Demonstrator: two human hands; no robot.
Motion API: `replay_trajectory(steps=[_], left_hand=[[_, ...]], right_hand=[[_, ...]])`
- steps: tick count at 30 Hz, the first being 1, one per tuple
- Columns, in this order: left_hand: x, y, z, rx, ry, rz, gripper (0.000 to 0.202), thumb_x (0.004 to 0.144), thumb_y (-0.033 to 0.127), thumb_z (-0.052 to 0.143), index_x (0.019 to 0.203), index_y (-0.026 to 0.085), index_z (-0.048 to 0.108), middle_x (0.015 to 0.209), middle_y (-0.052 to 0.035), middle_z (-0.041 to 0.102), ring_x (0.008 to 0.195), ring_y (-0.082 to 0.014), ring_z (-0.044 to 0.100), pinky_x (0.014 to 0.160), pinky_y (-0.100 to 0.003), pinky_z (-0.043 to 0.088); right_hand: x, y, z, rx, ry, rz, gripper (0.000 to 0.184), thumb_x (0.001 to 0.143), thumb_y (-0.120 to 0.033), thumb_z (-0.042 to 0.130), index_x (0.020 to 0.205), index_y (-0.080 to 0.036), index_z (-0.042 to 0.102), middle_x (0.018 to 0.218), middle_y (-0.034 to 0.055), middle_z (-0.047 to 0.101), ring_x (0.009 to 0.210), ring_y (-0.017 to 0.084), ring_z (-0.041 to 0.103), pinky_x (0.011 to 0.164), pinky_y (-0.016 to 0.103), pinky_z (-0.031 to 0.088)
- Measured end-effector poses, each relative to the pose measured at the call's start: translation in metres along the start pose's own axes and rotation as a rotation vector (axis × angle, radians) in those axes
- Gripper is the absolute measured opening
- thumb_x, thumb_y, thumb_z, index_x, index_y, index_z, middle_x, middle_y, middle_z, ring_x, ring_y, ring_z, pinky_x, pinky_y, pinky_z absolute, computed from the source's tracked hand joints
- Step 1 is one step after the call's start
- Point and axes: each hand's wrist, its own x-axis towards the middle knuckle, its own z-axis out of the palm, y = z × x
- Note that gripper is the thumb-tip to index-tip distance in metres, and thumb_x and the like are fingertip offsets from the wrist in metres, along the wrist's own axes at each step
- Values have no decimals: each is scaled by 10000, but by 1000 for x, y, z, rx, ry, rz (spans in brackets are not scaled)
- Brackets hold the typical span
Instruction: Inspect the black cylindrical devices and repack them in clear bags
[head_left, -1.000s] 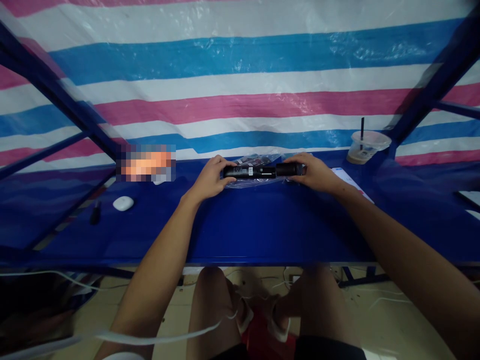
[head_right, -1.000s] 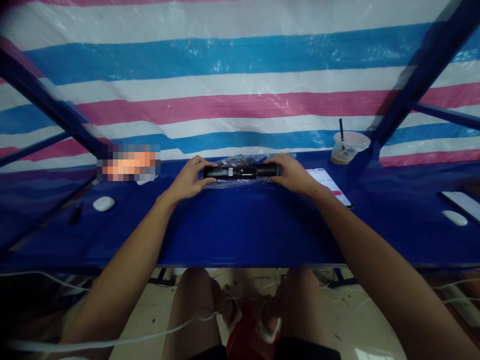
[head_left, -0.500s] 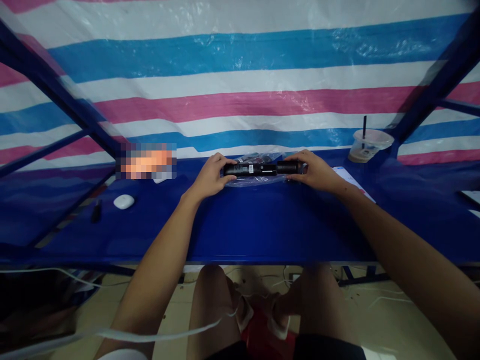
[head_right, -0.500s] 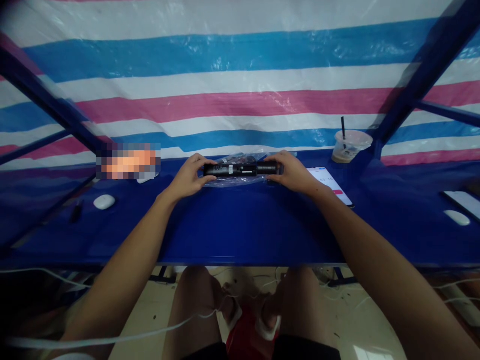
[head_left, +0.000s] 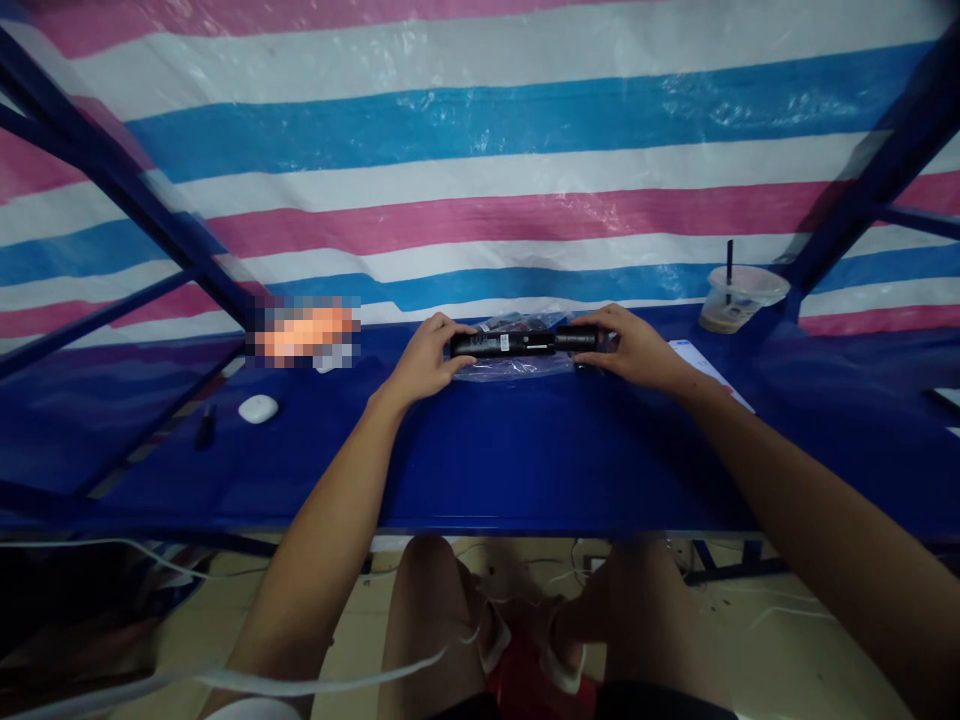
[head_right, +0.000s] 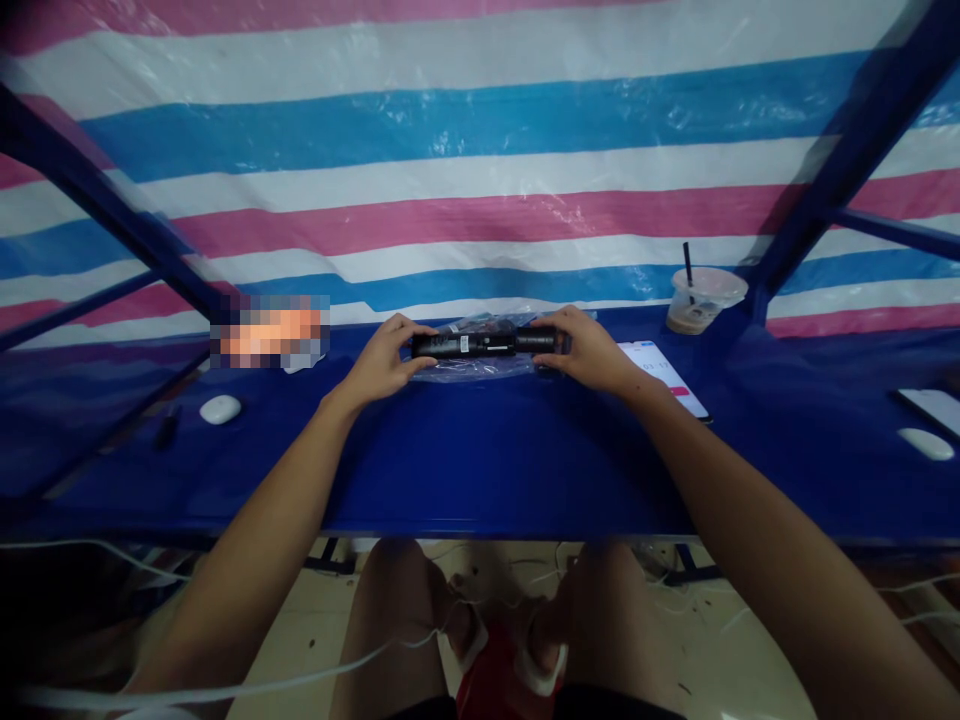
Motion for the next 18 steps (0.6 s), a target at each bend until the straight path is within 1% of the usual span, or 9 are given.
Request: replay_trajectory(steps=[3,7,10,12,15,18], left_hand=[[0,1,-1,-11,4,-6,410,898,296,793,1290,246,685,1104,-76,583,1069,-283,588,984,-508,527],[-1,1,-1,-10,5,-9,416,891,300,798,1287,239,686,1100,-76,585,1064,-282,590,979,-503,531],[0,1,-1,-20,7,-7,414,887,313,805,1279,245,688,1097,-79,594,1076,-289,588,987,-517,532],[0,1,-1,-24,15,-8,401,892,315,801,1271,248,689,1102,-81,596,1071,-289,589,986,-523,532],[0,2,-1,-23,30,1,387,900,315,792,1265,243,688,1105,-81,591,1054,-281,592,988,-523,530],[-1,4,-1,-14,25,26,392,905,308,784,1278,248,680,1082,-72,586,1048,-281,591,987,-522,529]], right_hand=[[1,0,-1,-14,6,-13,490,855,-396,828,1318,-285,712,1201,116,685,1072,342,650,944,537,559],[1,0,-1,-16,15,-11,524,848,-374,829,1345,-281,693,1190,118,688,1004,320,656,898,524,580],[1,-1,-1,14,37,23,537,819,-376,852,1326,-276,706,1215,117,698,1002,312,667,875,497,590],[1,-3,-1,104,53,99,497,824,-422,848,1278,-266,723,1170,104,723,952,289,684,825,463,596],[3,-8,-2,353,33,251,379,888,-554,772,1086,-232,739,966,75,755,780,223,683,687,386,580],[4,-11,-4,584,-31,358,410,893,-616,760,890,-211,699,844,64,749,669,162,648,618,315,546]])
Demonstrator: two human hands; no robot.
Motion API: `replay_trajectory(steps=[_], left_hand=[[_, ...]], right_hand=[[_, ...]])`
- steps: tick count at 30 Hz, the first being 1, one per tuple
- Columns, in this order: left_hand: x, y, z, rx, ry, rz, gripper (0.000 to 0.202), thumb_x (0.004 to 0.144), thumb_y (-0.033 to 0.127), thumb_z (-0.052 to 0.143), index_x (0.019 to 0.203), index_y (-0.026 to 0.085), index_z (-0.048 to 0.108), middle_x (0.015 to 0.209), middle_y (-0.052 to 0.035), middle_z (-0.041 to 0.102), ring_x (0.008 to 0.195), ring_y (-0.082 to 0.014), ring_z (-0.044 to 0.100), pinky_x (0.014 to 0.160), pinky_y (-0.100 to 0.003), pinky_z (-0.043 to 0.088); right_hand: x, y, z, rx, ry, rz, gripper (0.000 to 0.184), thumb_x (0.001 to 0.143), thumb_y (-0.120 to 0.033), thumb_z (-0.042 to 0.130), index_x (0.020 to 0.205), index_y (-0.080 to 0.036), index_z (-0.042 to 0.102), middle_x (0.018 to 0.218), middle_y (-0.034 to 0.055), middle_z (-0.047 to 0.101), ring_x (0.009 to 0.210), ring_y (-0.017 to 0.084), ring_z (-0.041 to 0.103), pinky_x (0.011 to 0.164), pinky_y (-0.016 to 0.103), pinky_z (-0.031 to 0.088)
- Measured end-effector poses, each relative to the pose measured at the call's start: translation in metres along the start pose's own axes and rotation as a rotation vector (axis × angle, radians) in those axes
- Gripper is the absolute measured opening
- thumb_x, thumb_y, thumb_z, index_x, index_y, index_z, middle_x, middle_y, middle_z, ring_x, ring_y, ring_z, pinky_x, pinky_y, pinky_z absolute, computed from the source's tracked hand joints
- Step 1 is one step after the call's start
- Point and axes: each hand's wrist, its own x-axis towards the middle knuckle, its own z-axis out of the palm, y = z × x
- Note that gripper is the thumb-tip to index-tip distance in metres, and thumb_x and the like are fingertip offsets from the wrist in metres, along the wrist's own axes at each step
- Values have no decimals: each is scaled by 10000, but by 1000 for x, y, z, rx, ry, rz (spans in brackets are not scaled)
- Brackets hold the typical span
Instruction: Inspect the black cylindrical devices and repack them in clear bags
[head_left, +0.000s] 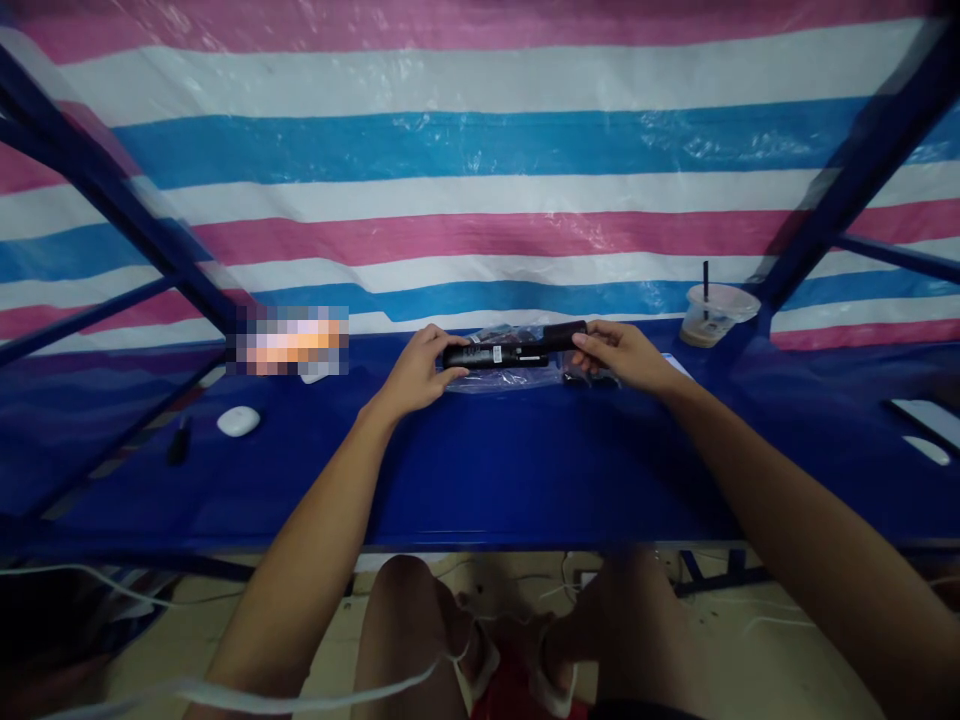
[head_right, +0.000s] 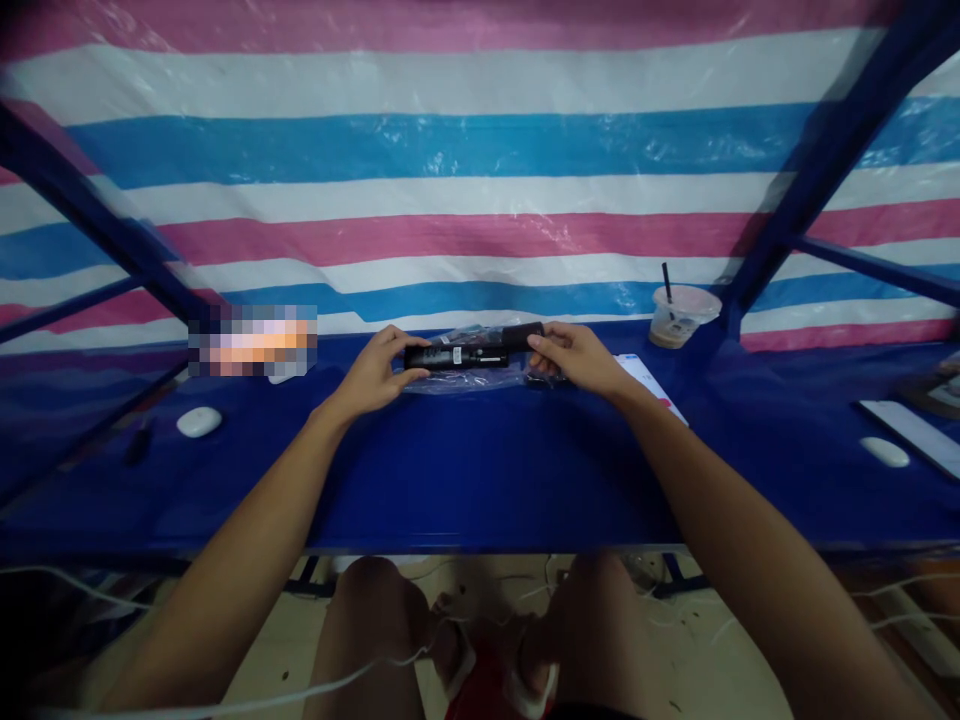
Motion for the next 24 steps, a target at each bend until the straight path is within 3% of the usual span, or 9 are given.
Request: replay_trajectory(steps=[5,9,12,20,24], left_hand=[[0,2,0,9,5,-1,387,911,316,771,1281,260,673,1071,-71,583,1055,-293,590,968,-521,540],[1,7,4,12,15,35,396,924,344,760,1297,263,655,1078,-73,584,1052,-291,587,975,-523,528],[2,13,6,25,20,44,395,941,367,740,1307,266,633,1080,-70,573,1061,-289,578,981,-516,522],[3,23,6,38,33,49,380,962,385,705,1309,256,620,1099,-77,580,1075,-295,572,987,-520,513],[3,24,9,25,33,80,379,966,365,711,1318,268,610,1119,-78,577,1084,-292,572,990,-522,517]], right_hand=[[0,-1,-2,182,-15,85,429,876,-620,779,852,-196,719,847,72,760,631,128,618,580,269,509],[0,-2,5,66,-61,34,406,906,-609,749,901,-206,705,830,65,768,607,131,607,538,271,481],[0,-2,13,10,-89,37,412,902,-589,760,1050,-211,689,831,70,780,617,151,641,505,273,464],[-1,1,19,203,-65,101,413,926,-578,737,1115,-219,656,939,105,807,703,196,722,566,308,511],[-2,1,25,168,-80,100,429,913,-589,740,1130,-231,645,931,100,799,697,203,712,579,327,506]])
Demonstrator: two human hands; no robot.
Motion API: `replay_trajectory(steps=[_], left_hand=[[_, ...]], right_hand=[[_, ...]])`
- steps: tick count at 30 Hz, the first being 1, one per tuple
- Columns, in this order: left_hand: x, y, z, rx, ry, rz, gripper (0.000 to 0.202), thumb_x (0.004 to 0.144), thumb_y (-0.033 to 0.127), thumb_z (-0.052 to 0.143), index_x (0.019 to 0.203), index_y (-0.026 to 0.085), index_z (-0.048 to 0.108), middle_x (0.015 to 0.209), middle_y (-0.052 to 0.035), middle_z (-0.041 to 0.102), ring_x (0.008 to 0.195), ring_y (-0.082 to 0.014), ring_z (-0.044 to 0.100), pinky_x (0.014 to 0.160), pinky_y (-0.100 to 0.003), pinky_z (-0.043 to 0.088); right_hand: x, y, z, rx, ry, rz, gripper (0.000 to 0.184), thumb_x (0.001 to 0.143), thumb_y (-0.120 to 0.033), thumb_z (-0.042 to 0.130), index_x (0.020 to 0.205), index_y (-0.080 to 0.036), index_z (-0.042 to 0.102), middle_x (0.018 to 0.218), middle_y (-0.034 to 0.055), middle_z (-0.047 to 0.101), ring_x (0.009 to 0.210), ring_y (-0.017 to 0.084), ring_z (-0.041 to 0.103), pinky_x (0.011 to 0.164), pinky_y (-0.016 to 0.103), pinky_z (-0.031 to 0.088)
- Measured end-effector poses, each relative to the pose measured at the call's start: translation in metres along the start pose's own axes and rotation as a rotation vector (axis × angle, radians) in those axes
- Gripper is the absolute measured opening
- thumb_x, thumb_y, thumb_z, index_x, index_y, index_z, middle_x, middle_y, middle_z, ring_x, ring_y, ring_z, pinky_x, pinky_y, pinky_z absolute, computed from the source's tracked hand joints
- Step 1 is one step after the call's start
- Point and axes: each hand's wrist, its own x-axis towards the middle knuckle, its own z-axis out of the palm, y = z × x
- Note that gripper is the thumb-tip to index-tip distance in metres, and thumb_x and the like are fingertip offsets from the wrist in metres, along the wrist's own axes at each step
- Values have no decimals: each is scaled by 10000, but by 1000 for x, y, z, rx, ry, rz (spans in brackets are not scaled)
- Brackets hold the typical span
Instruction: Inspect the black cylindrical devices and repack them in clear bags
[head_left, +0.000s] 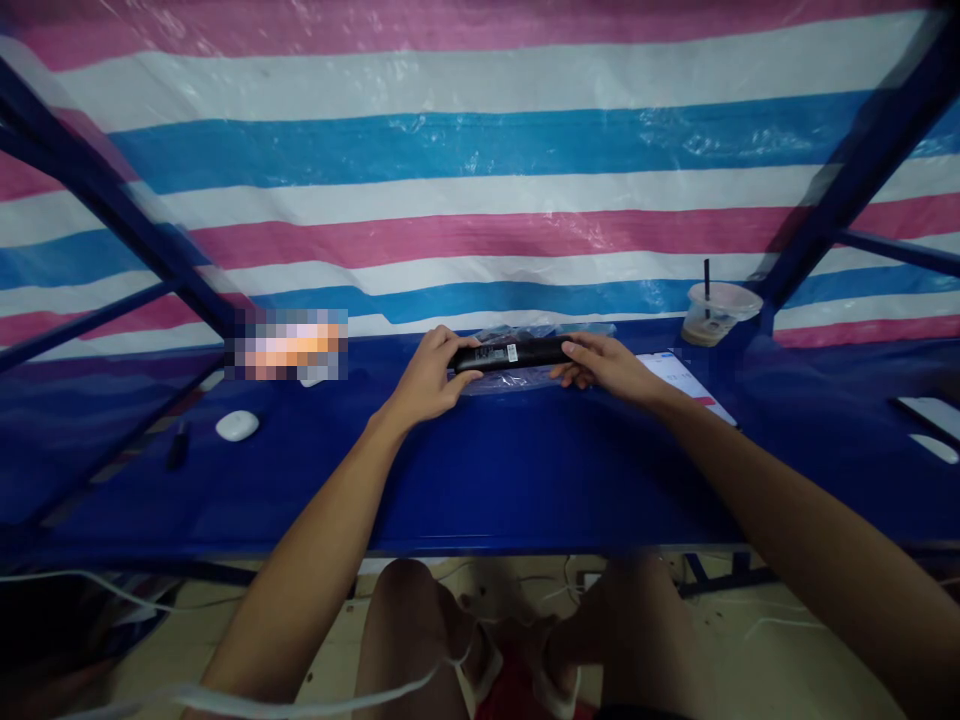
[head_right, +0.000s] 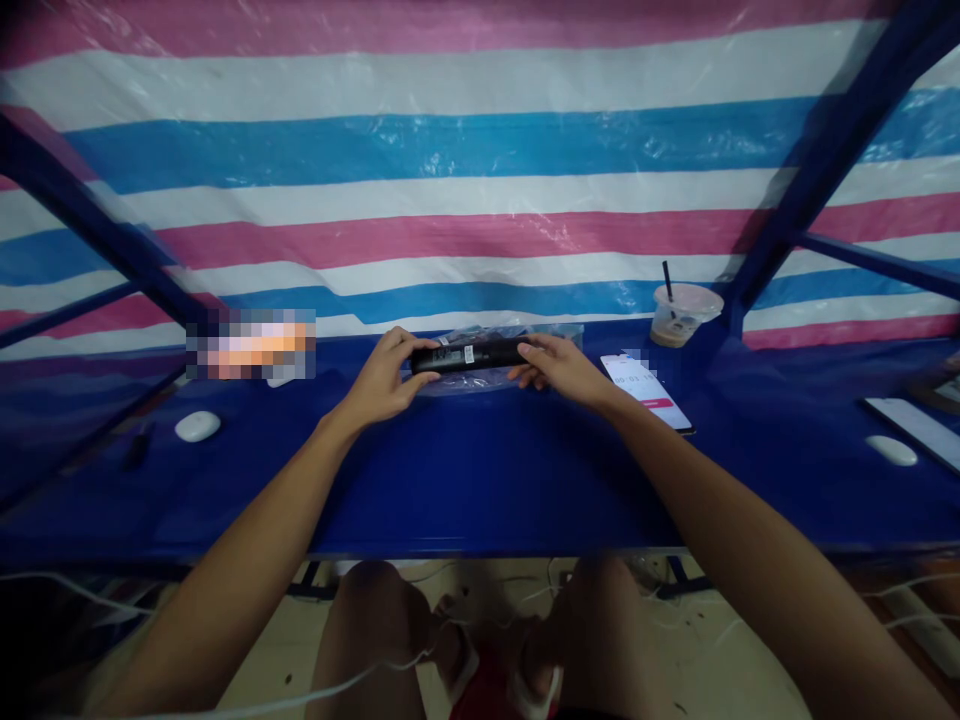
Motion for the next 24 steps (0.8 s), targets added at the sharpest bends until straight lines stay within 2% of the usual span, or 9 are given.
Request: replay_trajectory(steps=[4,8,12,15,19,24], left_hand=[[0,5,4,-17,0,10,373,967,370,715,1311,269,614,1115,-83,577,1081,-296,572,982,-525,523],[1,16,8,-25,-22,28,409,988,452,685,1347,280,593,1140,-83,577,1090,-297,571,997,-525,525],[2,27,9,45,-7,61,431,1029,465,625,1410,275,552,1215,-110,565,1142,-308,555,1010,-519,521],[2,29,8,99,-2,78,435,1045,438,604,1433,251,541,1245,-133,561,1166,-319,553,1009,-520,523],[3,27,7,107,-30,121,443,1059,429,587,1460,251,527,1244,-135,572,1164,-315,573,988,-511,542],[7,40,5,66,-21,192,430,1068,361,587,1482,273,515,1374,-134,599,1288,-313,547,1102,-537,495]], right_hand=[[-1,2,9,-38,-1,-25,459,913,-635,704,1140,-254,584,779,32,737,623,179,653,563,320,471],[-5,6,17,-131,76,-88,386,971,-620,623,1127,-288,502,690,-34,621,547,161,555,532,315,431],[-10,6,20,-287,200,-156,375,962,-551,668,1155,-288,484,789,-13,602,653,186,572,617,352,481],[-13,2,21,-422,225,-160,382,947,-525,690,1167,-273,506,902,26,627,747,213,591,687,384,498],[-13,-9,16,-535,164,-137,359,940,-540,682,1113,-233,617,927,48,664,806,225,604,730,379,482],[-17,-28,2,-400,-105,-7,468,871,-643,709,980,-195,790,808,29,671,715,183,583,656,322,420]])
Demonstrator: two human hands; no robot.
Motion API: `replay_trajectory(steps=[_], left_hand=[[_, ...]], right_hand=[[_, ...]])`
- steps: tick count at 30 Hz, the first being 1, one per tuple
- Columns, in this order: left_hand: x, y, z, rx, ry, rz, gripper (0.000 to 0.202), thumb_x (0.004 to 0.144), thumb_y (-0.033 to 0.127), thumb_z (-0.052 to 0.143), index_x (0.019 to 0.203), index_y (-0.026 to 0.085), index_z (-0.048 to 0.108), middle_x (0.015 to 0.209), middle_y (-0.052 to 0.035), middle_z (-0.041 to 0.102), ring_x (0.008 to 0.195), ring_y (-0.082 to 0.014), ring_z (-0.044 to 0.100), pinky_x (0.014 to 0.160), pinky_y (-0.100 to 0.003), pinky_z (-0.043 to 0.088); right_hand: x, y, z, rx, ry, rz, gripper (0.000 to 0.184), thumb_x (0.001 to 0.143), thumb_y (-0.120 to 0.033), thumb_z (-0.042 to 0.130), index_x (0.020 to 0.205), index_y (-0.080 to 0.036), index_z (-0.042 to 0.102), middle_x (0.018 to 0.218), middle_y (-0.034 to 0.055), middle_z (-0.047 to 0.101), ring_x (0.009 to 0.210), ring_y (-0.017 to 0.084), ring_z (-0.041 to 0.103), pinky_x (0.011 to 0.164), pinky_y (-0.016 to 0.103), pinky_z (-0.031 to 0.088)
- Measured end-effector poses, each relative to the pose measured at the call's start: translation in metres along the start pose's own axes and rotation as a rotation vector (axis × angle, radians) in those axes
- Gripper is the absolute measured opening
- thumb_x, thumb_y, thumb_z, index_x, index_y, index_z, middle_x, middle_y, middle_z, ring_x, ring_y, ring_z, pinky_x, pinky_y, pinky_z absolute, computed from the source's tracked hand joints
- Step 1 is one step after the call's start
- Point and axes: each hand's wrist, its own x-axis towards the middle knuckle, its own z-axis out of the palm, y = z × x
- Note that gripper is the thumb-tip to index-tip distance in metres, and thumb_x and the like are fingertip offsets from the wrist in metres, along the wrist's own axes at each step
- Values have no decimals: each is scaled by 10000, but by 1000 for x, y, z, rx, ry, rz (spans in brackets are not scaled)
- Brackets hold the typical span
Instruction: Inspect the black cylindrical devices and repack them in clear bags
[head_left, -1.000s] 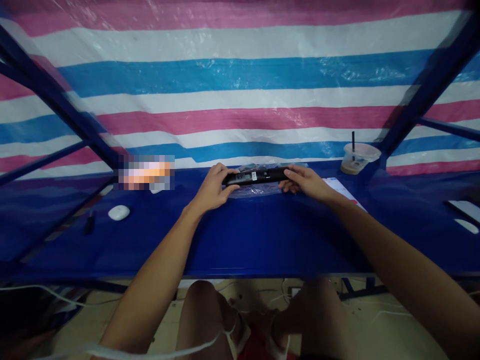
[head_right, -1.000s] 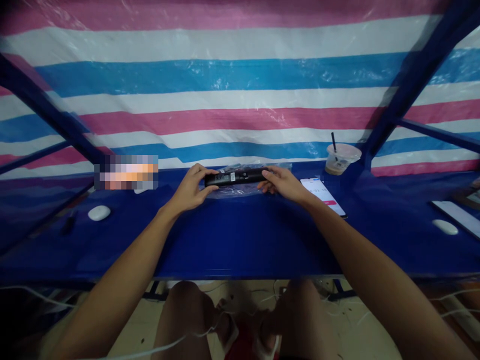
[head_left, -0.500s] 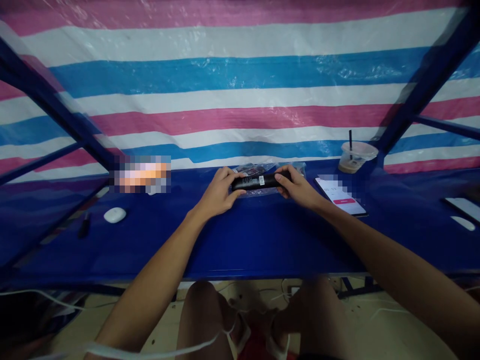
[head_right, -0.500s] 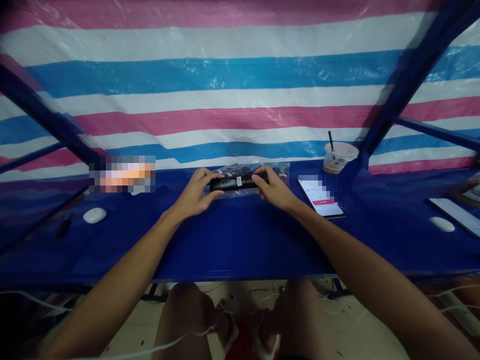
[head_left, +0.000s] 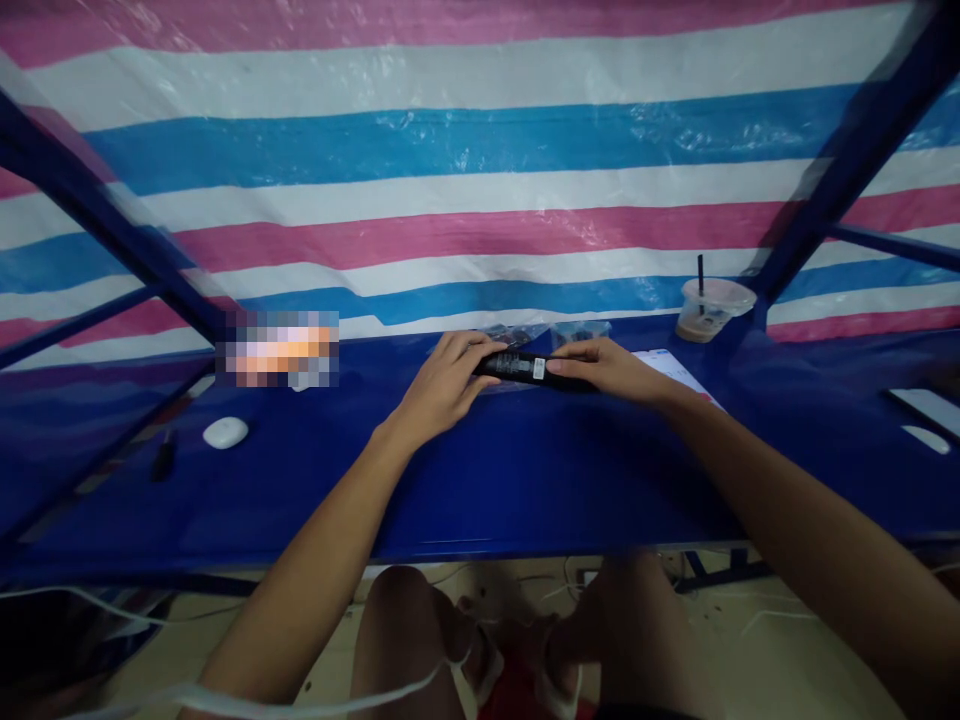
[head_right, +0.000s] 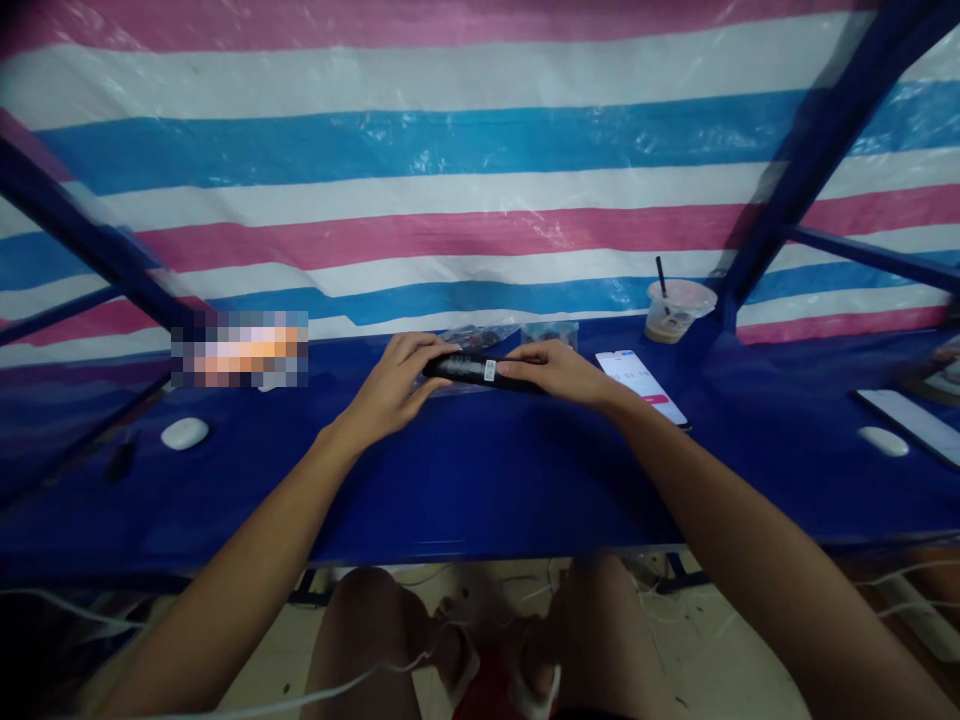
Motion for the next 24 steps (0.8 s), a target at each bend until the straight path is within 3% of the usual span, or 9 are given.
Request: replay_trajectory(steps=[2,5,8,10,14,16,20,24], left_hand=[[4,9,1,-48,16,18,450,1068,341,591,1506,305,491,1416,-107,623,1333,-305,533,1146,-548,469],[7,17,5,-120,40,17,512,1068,346,594,1556,343,438,1474,-85,625,1394,-300,515,1175,-550,458],[5,12,9,-129,76,-61,588,1045,399,638,1582,326,410,1528,-107,586,1425,-310,514,1199,-555,437],[1,2,9,-98,53,-167,618,1008,456,689,1557,301,451,1538,-119,573,1426,-325,519,1204,-564,424],[-10,-24,1,-69,-214,-385,585,941,571,731,1412,241,623,1430,-133,649,1358,-351,579,1143,-545,468],[-15,-34,-4,-88,-290,-446,613,919,607,731,1379,208,658,1376,-145,679,1303,-352,618,1104,-522,491],[-18,-42,-10,-181,-330,-552,663,851,593,790,1351,170,689,1290,-137,731,1171,-322,690,1010,-449,535],[-16,-41,-10,-200,-389,-605,652,805,506,838,1337,152,706,1169,-113,769,1040,-286,723,927,-397,546]], right_hand=[[-3,-3,-4,92,-97,44,453,835,-623,752,978,-197,804,792,21,680,676,167,575,621,303,400],[-4,-4,-2,189,-204,41,451,811,-534,805,1128,-214,781,823,14,709,676,159,588,613,284,410],[-2,0,2,252,-224,34,537,809,-461,832,1269,-216,703,872,20,728,701,157,601,599,267,418],[0,4,2,310,-134,20,646,799,-406,850,1377,-225,624,927,25,728,743,163,623,608,267,447],[6,12,-5,397,136,-15,1041,755,-335,881,1635,-310,326,979,14,710,700,172,640,608,314,532],[9,17,-8,421,247,1,1121,753,-335,884,1664,-348,229,1017,28,722,694,195,677,627,360,590],[18,32,-16,460,472,50,864,815,-333,836,1536,-364,361,1046,50,741,768,242,754,685,419,663],[25,47,-27,501,685,76,696,822,-240,785,1408,-329,419,960,16,746,682,211,751,638,393,684]])
